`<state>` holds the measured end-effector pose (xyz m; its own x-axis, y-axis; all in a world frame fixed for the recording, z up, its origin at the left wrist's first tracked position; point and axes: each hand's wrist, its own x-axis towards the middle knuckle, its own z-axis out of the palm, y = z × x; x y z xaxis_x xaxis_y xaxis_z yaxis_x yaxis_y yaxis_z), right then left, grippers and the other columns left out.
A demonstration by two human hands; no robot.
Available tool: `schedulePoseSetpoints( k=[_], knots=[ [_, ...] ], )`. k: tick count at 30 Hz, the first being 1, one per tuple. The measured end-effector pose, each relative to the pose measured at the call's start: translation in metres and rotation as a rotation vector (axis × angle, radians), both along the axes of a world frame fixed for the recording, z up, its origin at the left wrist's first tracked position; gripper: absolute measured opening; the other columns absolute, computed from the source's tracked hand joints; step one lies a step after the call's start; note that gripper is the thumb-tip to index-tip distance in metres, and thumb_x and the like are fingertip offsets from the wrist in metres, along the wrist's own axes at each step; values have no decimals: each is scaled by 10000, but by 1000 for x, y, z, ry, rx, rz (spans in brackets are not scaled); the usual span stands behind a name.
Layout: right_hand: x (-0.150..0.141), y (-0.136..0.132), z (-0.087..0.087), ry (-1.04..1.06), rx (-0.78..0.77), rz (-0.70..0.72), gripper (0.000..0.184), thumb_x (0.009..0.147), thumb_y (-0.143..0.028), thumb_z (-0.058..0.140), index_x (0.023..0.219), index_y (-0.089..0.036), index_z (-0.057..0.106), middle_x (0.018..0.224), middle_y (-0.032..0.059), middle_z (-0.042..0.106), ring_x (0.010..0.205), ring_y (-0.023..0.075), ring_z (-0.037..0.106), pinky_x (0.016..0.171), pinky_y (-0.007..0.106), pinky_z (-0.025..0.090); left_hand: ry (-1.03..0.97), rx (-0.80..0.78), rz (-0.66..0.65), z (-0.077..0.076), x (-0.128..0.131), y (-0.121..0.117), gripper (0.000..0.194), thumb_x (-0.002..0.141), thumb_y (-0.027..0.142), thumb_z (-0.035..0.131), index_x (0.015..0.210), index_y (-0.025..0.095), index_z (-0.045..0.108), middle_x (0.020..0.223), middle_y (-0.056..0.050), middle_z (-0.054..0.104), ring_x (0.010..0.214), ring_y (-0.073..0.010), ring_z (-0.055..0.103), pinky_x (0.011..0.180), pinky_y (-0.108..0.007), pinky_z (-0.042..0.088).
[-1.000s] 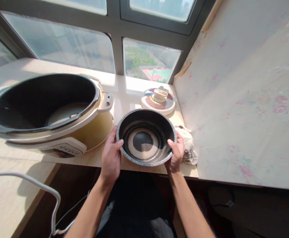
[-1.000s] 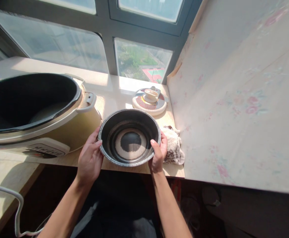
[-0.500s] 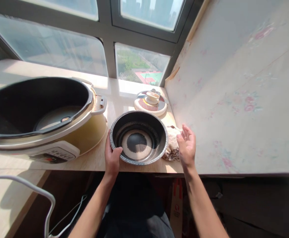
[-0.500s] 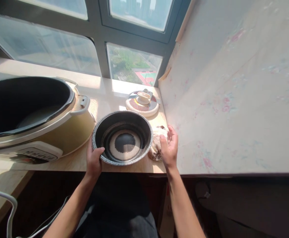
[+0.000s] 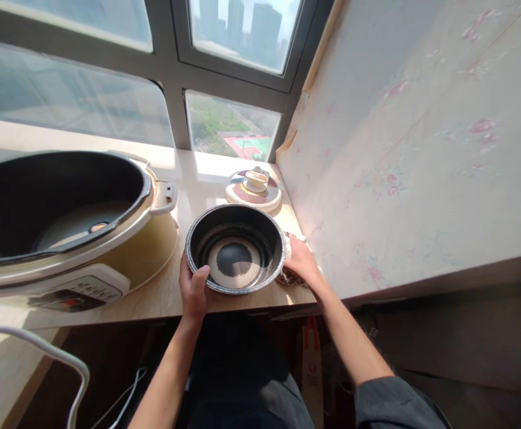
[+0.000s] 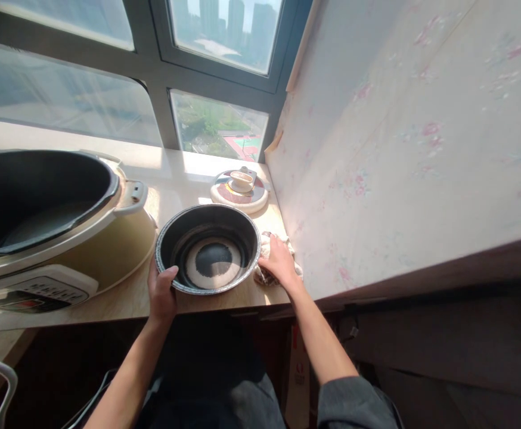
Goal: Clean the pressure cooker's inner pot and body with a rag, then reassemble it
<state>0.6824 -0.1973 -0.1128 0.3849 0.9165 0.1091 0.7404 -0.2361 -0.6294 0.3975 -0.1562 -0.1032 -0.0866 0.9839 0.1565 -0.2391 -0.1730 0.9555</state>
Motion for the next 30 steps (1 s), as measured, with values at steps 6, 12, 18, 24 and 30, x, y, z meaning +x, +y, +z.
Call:
schedulePoseSetpoints(
  k=[6,12,18,24,30],
  knots=[
    [-1,-14,33,-37,-127,124,242,665,-239,718,907,-238,718,982,50,761,948,275,661,862,376,491,-4,12,-27,1,-1,1,532,823,336,626,1341,218,649,1336,-75,683,1321,-320,584,1178,-425,436],
    [11,-23,74,359,57,-204,241,626,-313,688,830,-186,712,691,5,685,645,190,589,618,315,467,-45,22,-74,-2,-3,2,536,833,354,652,1358,243,643,1409,-79,652,1380,-334,552,1218,-453,393],
    [-7,-12,138,716,490,-209,293,646,-373,818,858,-202,711,723,3,678,578,145,564,537,285,455,-84,43,-126,-5,-6,2,602,883,436,661,1452,261,577,1526,-84,581,1463,-327,483,1267,-459,326],
    [-75,32,144,717,248,162,282,630,-324,774,870,-182,734,765,2,723,650,177,609,605,298,500,-135,-17,-203,-15,-13,4,687,904,659,625,1453,247,588,1563,-109,548,1559,-312,355,1318,-452,211],
    [-146,68,107,661,-117,484,243,666,-318,724,857,-167,717,809,0,719,782,202,638,742,309,519,-390,-76,-290,-10,-6,3,818,918,805,467,1470,213,584,1600,-111,516,1570,-309,333,1315,-445,228]
  ],
)
